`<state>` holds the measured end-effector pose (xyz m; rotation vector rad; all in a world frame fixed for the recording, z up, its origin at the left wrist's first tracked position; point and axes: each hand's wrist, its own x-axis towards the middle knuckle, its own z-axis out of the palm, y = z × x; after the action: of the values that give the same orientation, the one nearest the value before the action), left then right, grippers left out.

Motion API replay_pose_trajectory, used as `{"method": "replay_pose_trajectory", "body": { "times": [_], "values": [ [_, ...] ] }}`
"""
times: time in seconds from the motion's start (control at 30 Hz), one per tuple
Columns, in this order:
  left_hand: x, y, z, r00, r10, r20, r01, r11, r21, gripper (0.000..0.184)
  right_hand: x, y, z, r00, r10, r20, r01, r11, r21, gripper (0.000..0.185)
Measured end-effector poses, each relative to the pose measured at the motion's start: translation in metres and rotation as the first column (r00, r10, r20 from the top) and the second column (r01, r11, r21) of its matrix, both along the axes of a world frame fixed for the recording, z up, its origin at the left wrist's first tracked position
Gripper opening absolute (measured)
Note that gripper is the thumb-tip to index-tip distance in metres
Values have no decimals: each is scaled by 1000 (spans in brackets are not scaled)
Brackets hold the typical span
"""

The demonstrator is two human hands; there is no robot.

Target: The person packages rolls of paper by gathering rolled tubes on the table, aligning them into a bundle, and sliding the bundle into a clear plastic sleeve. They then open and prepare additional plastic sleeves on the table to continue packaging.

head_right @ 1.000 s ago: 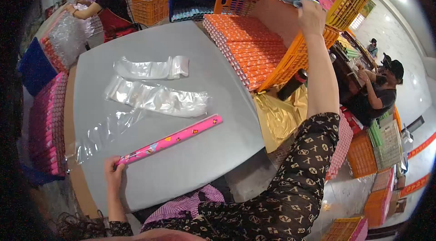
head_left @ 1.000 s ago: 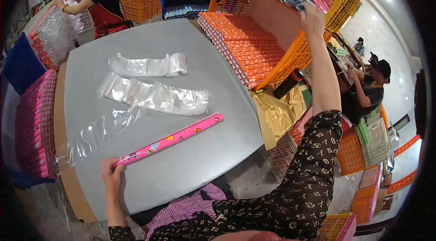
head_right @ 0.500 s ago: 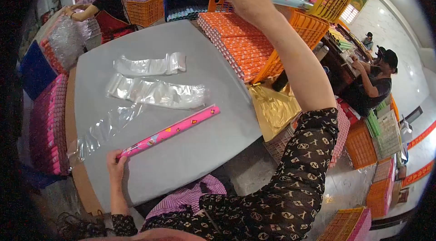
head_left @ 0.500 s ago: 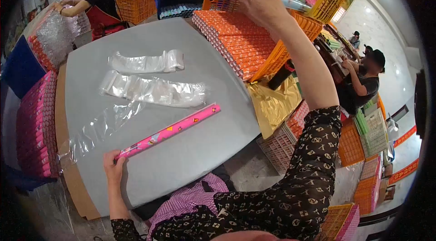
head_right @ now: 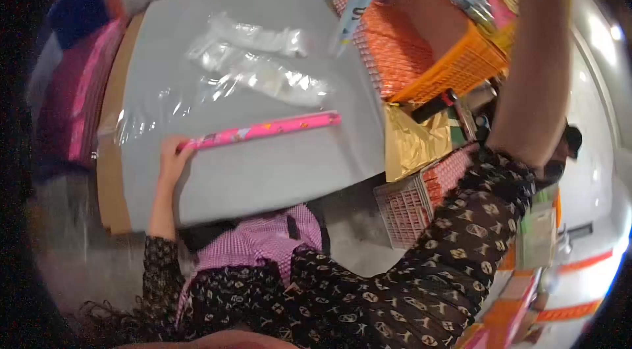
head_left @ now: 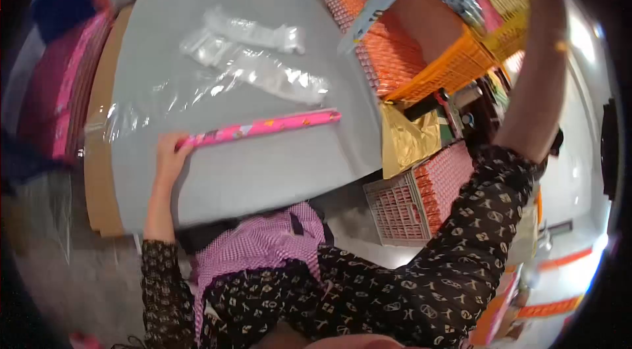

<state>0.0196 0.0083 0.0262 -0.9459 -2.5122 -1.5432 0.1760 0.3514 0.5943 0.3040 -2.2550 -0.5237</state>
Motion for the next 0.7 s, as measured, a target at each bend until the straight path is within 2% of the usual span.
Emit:
{"method": "replay_pose_trajectory", "body": {
  "times": [0.03, 0.07, 0.1, 0.13, 0.17, 0.2, 0.3, 0.37, 0.4, 0.47, 0.5, 0.6, 0.7],
  "values": [
    [-10, 0, -11, 996, -60, 63, 61, 998, -6, 18, 18, -7, -4, 992, 99, -80, -124, 608, -784, 36],
    [4, 3, 11, 996, 14, 90, -19, 999, 48, 17, 20, 32, -1, 988, 117, -99, -138, 383, -913, 37],
    [-5, 0, 4, 997, -42, -64, 43, 999, 13, 17, 24, 80, -5, 988, 143, -63, -99, 263, -960, 38],
    [-9, 3, -8, 1000, -26, -13, 26, 999, 30, 18, 29, 122, -21, 987, 160, -31, -53, 135, -989, 39],
    [-7, 1, 2, 998, -56, 36, 56, 998, 1, 22, 39, 163, -48, 985, 170, -6, -6, 2, -1000, 41],
    [-14, 1, -10, 996, -74, 42, 74, 997, 3, 21, 51, 184, -88, 986, 165, -14, 6, -123, -992, 38],
    [-7, -2, -5, 999, -26, -22, 27, 999, 47, 20, 102, 221, -261, 992, 112, -56, 5, -484, -875, 29],
    [-10, -3, -12, 991, -78, 110, 66, 991, 113, 21, 116, 215, -383, 994, -48, -93, -100, -704, -703, 21],
    [-11, -4, -12, 992, -52, 117, 41, 995, 96, 21, 121, 226, -443, 995, -63, -75, -94, -824, -558, 20],
    [-13, -6, -10, 994, -88, 60, 87, 996, 19, 24, 130, 195, -526, 987, -125, 103, -64, -885, -462, 23],
    [-13, -6, -8, 996, -71, 59, 71, 997, 6, 24, 123, 182, -555, 942, -260, 211, -145, -885, -443, 24],
    [-15, -8, -8, 994, -103, -43, 102, 995, -16, 21, 108, 148, -587, 941, -199, 274, -79, -916, -394, 23],
    [-19, -8, -10, 985, -153, 77, 155, 987, -32, 21, 90, 143, -595, 936, -228, 267, -93, -894, -437, 24]
  ]
}}
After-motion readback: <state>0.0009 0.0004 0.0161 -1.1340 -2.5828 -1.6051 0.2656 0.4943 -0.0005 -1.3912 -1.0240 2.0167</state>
